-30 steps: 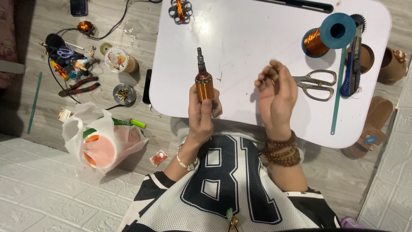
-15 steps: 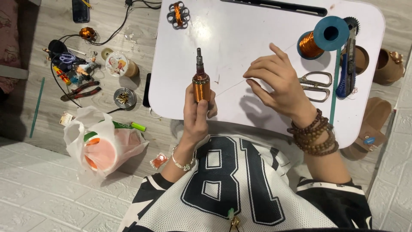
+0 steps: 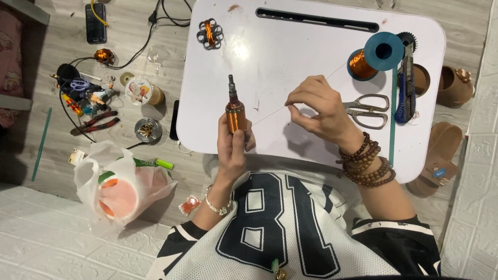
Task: Winding thin copper wire around the poles of a motor armature by hand at a workbench.
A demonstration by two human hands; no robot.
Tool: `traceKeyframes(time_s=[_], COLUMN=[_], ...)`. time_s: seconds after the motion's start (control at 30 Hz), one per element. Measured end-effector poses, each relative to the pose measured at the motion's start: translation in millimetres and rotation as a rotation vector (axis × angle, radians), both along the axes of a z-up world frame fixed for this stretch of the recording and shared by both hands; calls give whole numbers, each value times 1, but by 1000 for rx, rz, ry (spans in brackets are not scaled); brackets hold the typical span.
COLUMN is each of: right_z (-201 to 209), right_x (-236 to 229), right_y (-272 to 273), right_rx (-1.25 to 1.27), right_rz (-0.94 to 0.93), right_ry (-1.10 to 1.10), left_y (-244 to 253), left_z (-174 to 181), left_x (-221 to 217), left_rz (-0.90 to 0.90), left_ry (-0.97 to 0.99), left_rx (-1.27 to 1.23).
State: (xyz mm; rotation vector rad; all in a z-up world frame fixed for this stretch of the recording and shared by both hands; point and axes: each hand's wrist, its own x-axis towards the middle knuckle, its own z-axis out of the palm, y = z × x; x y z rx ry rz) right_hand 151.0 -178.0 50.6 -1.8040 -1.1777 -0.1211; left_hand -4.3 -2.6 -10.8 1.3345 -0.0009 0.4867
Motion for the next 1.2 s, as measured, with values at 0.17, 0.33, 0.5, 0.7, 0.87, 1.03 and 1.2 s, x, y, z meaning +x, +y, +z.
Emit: traceKeyframes(time_s=[0.17,0.33,0.5,0.7,0.87,1.03,1.2], right_z=[-5,0,-11,0,12,7,12], right_x=[7,9,-5,-41,-48,-50,-50], right_y=[-5,-8,0,27,33,36,39], right_rx=[4,0,-20,31,83,121,190], right_rz=[-13,-19,57,87,45,6,23], right_ry=[5,15,-66,-114,-17,58,105], left_y=[1,1,-4,-13,-13,-16,-14], left_z=[4,6,9,19,31,26,21], left_x=[4,3,4,7,5,10,9], left_rz=[20,16,-32,-62,-100,-87,-186], left_ry=[1,16,47,71,63,48,28], left_rx=[4,6,7,-71,-190,-244,-531])
